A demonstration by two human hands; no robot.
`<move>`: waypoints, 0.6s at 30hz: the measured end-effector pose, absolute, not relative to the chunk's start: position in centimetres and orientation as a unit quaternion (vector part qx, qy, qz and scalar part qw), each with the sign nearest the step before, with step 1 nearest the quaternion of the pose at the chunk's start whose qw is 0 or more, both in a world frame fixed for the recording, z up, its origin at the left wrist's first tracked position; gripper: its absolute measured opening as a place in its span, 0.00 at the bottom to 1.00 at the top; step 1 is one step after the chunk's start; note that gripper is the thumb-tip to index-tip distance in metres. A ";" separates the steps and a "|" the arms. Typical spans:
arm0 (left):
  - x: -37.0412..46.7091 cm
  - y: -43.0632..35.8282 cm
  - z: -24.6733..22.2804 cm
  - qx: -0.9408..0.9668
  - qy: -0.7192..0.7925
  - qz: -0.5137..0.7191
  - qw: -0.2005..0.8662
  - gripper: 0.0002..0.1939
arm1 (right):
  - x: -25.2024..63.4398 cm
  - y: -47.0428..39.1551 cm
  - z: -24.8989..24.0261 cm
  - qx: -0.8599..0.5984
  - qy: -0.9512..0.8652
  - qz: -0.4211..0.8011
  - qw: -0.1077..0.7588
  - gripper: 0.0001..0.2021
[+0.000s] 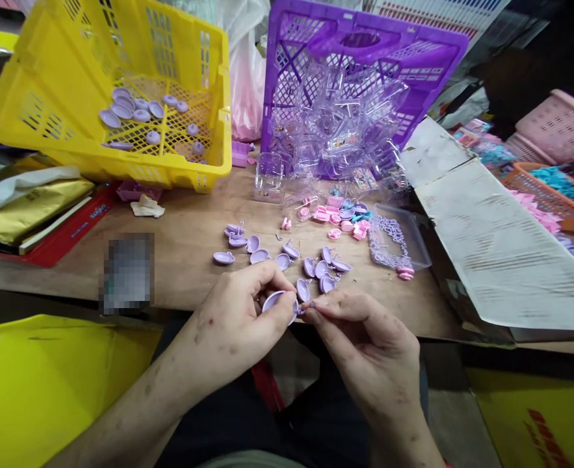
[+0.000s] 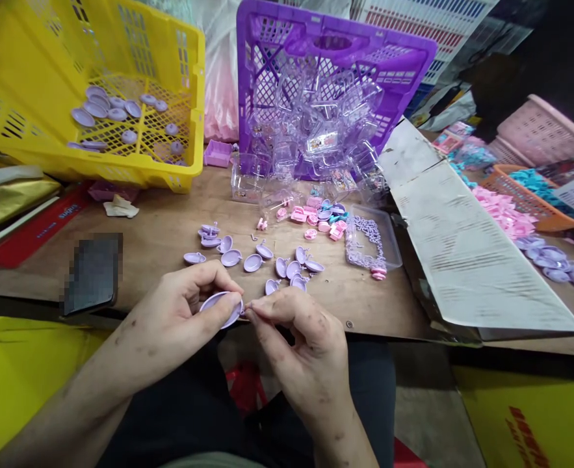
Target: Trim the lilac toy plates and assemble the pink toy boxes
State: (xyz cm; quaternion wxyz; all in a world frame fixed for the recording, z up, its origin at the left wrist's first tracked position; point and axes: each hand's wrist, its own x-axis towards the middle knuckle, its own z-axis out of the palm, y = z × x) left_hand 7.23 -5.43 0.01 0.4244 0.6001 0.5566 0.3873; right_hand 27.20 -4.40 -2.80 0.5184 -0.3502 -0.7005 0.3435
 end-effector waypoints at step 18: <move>7.5 -5.9 -1.3 0.567 0.584 0.376 0.442 0.05 | 27.0 -6.0 -5.4 -0.360 -0.785 0.179 0.471 0.13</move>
